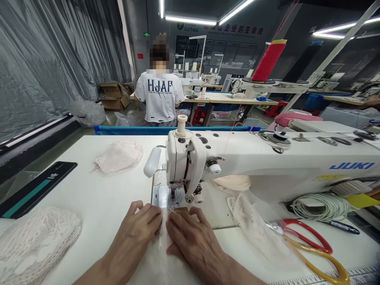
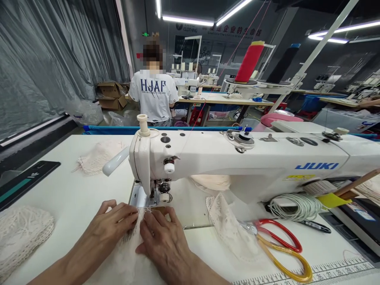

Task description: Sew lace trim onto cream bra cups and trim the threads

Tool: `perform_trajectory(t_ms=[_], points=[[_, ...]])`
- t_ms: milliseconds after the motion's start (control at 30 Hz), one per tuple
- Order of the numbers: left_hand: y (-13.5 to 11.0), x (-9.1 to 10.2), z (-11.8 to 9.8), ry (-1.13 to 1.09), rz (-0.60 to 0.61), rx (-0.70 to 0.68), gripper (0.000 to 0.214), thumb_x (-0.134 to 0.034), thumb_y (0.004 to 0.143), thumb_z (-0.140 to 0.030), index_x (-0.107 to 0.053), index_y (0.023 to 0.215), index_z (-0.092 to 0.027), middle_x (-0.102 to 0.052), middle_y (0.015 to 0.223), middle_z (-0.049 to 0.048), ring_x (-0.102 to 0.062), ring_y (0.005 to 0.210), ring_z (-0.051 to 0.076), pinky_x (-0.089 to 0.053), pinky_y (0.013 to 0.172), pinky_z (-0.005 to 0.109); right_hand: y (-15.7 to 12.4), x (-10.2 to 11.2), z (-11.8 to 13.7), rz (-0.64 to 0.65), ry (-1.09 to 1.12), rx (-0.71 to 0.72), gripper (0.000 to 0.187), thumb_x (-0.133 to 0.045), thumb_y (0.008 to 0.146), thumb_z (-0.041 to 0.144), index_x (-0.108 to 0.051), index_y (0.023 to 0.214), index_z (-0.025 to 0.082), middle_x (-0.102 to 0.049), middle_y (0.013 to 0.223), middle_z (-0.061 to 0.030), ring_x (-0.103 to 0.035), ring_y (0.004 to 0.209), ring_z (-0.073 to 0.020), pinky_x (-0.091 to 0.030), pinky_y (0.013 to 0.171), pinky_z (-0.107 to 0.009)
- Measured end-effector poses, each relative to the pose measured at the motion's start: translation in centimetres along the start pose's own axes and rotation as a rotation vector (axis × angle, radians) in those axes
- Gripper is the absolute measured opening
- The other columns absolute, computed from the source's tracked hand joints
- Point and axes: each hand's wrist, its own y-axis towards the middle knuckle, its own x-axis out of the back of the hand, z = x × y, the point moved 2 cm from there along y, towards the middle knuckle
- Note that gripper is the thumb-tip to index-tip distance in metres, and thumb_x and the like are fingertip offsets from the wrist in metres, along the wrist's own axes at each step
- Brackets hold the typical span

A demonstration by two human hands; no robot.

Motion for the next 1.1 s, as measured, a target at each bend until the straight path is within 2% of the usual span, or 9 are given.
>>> perform_trajectory(t_ms=[100, 200, 367, 467, 700, 833, 967, 1100], points=[[1.0, -0.2, 0.0, 0.054, 0.034, -0.033, 0.031, -0.034, 0.088, 0.002, -0.055, 0.082, -0.020, -0.063, 0.092, 0.0019, -0.057, 0.081, 0.017, -0.032, 0.078, 0.036, 0.1, 0.2, -0.6, 0.012, -0.036, -0.018, 0.026, -0.062, 0.084, 0.041, -0.056, 0.091, 0.016, -0.063, 0.091, -0.0045, -0.056, 0.086, -0.0198, -0.040, 0.079, -0.037], [2.3, -0.5, 0.1, 0.089, 0.070, -0.068, 0.031, -0.033, 0.086, 0.004, -0.052, 0.080, -0.020, -0.063, 0.093, 0.0021, -0.057, 0.082, 0.017, -0.032, 0.078, 0.037, 0.2, 0.3, -1.6, -0.006, -0.047, -0.047, 0.029, -0.061, 0.085, 0.041, -0.057, 0.095, 0.015, -0.064, 0.096, -0.0067, -0.058, 0.086, -0.0199, -0.040, 0.079, -0.037], [3.5, -0.7, 0.5, 0.029, 0.060, -0.036, 0.028, -0.032, 0.090, -0.003, -0.051, 0.082, -0.021, -0.056, 0.080, -0.0020, -0.055, 0.078, 0.014, -0.032, 0.081, 0.036, 0.4, 0.3, -2.9, -0.039, -0.048, -0.061, 0.029, -0.055, 0.090, 0.036, -0.057, 0.104, 0.011, -0.064, 0.107, -0.0108, -0.060, 0.082, -0.0211, -0.038, 0.085, -0.042], [3.8, -0.7, 0.6, 0.012, 0.073, -0.017, 0.027, -0.033, 0.090, -0.004, -0.051, 0.080, -0.021, -0.055, 0.079, -0.0023, -0.054, 0.079, 0.014, -0.031, 0.083, 0.036, 0.5, 0.4, -3.3, -0.056, -0.053, -0.048, 0.029, -0.051, 0.093, 0.034, -0.057, 0.107, 0.010, -0.064, 0.110, -0.0124, -0.061, 0.082, -0.0223, -0.037, 0.088, -0.045], [3.5, -1.3, 0.7, 0.016, 0.019, -0.038, 0.028, -0.033, 0.093, -0.006, -0.048, 0.074, -0.019, -0.054, 0.078, -0.0020, -0.053, 0.079, 0.014, -0.030, 0.081, 0.036, 0.5, 0.6, -3.4, -0.059, -0.060, -0.035, 0.030, -0.050, 0.093, 0.034, -0.057, 0.110, 0.010, -0.064, 0.111, -0.0136, -0.060, 0.089, -0.0244, -0.037, 0.090, -0.046], [2.9, -1.3, 0.6, 0.015, -0.073, -0.088, 0.028, -0.029, 0.096, -0.011, -0.050, 0.079, -0.020, -0.056, 0.080, -0.0008, -0.053, 0.078, 0.015, -0.032, 0.079, 0.037, 0.1, 0.4, -3.0, -0.052, -0.052, -0.039, 0.037, -0.056, 0.088, 0.039, -0.056, 0.110, 0.010, -0.063, 0.111, -0.0134, -0.059, 0.092, -0.0237, -0.037, 0.090, -0.044], [2.8, -1.0, 0.3, 0.064, -0.079, -0.139, 0.030, -0.027, 0.096, -0.010, -0.053, 0.085, -0.018, -0.058, 0.082, 0.0014, -0.054, 0.077, 0.017, -0.033, 0.078, 0.038, -0.1, 0.3, -2.3, -0.034, -0.045, -0.044, 0.032, -0.056, 0.088, 0.040, -0.058, 0.102, 0.012, -0.064, 0.101, -0.0097, -0.058, 0.087, -0.0210, -0.037, 0.087, -0.041], [2.9, -0.6, -0.1, 0.073, -0.086, -0.153, 0.034, -0.026, 0.095, -0.005, -0.054, 0.080, -0.018, -0.058, 0.079, 0.0009, -0.054, 0.072, 0.015, -0.033, 0.077, 0.037, 0.0, 0.5, -1.9, -0.032, -0.035, -0.057, 0.028, -0.050, 0.091, 0.041, -0.058, 0.088, 0.014, -0.063, 0.088, -0.0049, -0.057, 0.079, -0.0177, -0.036, 0.082, -0.038]])
